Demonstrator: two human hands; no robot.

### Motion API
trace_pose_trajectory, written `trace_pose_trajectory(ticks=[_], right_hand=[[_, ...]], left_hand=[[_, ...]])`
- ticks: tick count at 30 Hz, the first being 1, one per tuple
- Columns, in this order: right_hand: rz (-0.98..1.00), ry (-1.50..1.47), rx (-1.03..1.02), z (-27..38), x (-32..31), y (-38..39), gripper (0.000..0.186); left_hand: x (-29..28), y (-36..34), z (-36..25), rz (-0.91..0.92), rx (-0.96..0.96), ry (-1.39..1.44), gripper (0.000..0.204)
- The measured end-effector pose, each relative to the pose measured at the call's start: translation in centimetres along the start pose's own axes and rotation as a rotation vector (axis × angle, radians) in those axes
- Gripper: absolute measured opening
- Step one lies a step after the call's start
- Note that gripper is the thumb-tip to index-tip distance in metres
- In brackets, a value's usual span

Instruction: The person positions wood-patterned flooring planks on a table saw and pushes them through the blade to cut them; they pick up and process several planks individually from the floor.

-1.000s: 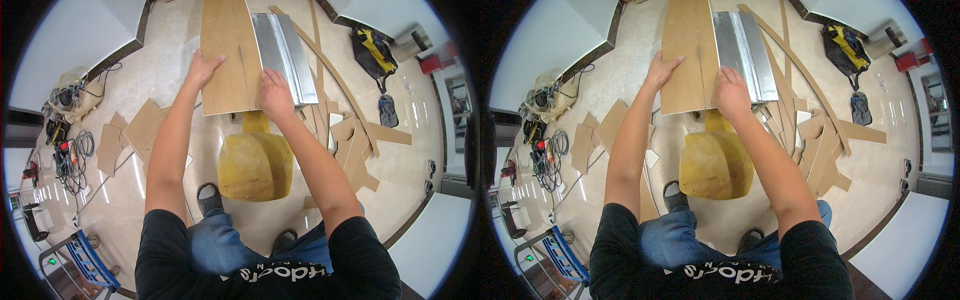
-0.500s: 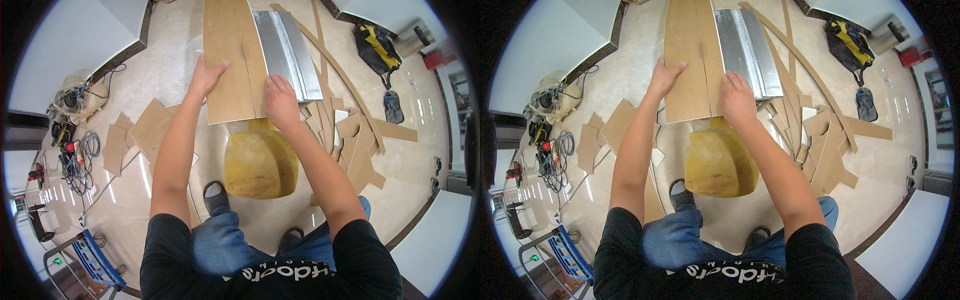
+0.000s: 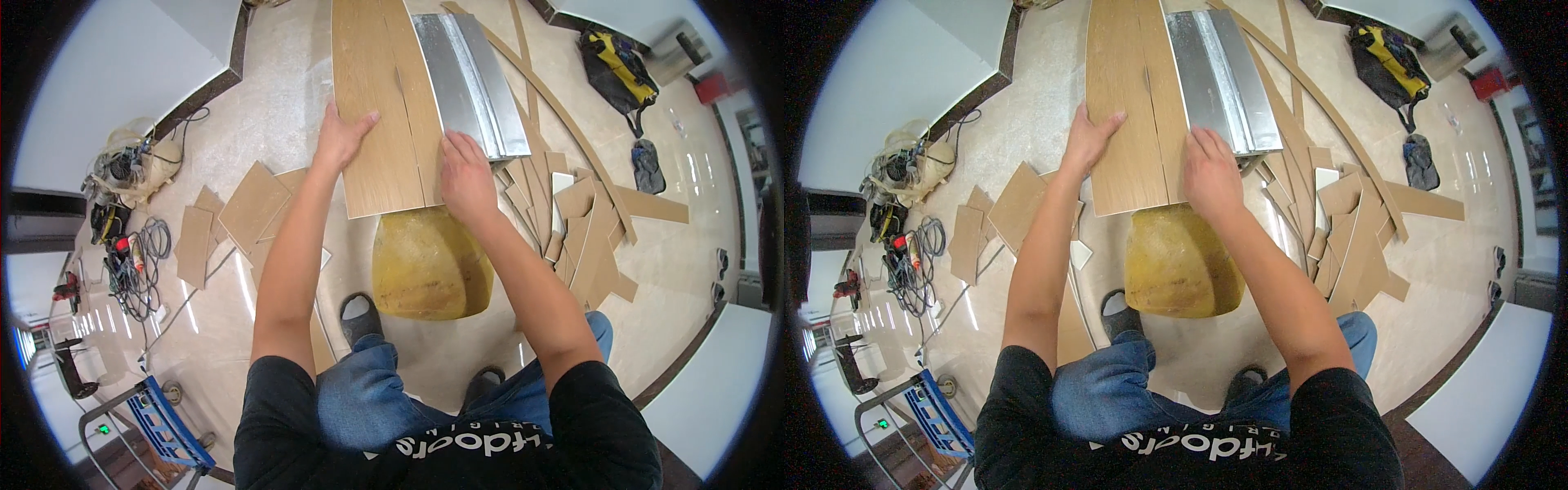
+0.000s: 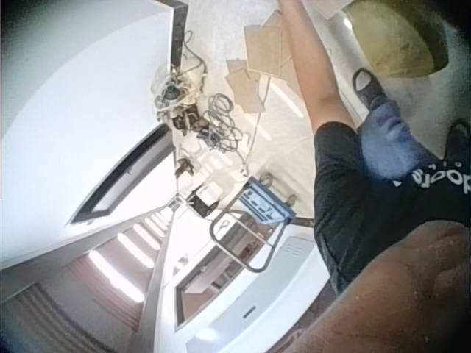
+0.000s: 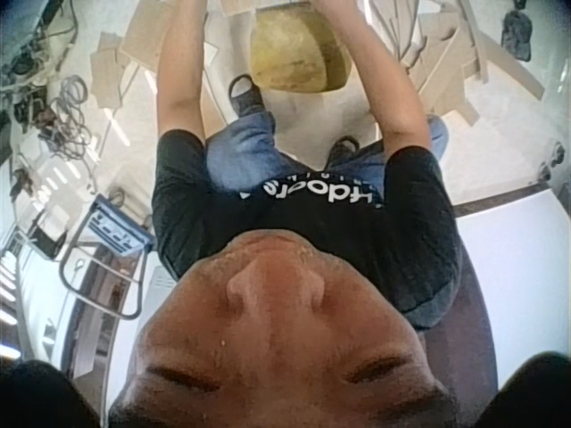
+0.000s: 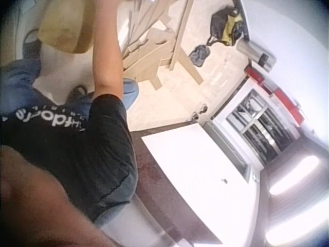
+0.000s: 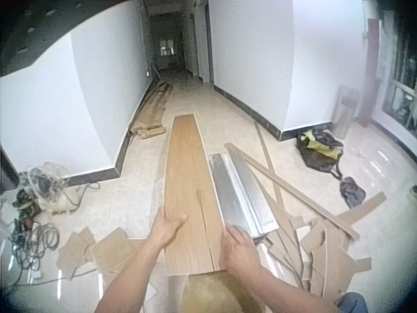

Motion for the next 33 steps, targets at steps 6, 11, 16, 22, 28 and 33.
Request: trace_pose_trajectory(ticks=[6,11,16,22,28,33], right_hand=[[0.01,-0.008,0.003,0.6,-1.0,1.1,0.042],[0.036,-0.027,0.008,0.8,-1.3,2.2,0.044],[0.016,0.012,0.055,0.9,-2.0,3.5,0.045],[0.279,-0.008,0.261,0.3,0.1,3.7,0.049],[0.268,-0.067,0.326,-1.1,0.5,4.7,0.053],[0.307,-0.04,0.343,-0.4,0.4,5.0,0.052]], left_hand=[[0.3,2.1,-1.1,0.046,-0.048,0.085,0.071],[-0.2,2.9,-0.9,-0.002,-0.033,-0.083,0.075],[0.5,4.1,-1.2,0.035,-0.083,-0.016,0.08],[-1.1,-1.5,2.0,0.028,-0.088,-0.072,0.074],[0.4,-3.6,-0.4,0.025,-0.122,0.007,0.066],[-0.3,-3.3,1.1,0.017,-0.086,0.043,0.066]])
Point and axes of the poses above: each hand's wrist, its own y-axis away from the middle knuckle, its own x-axis out of the palm, z = x × y, the point moved 9 cm from there along -y, towards the middle knuckle
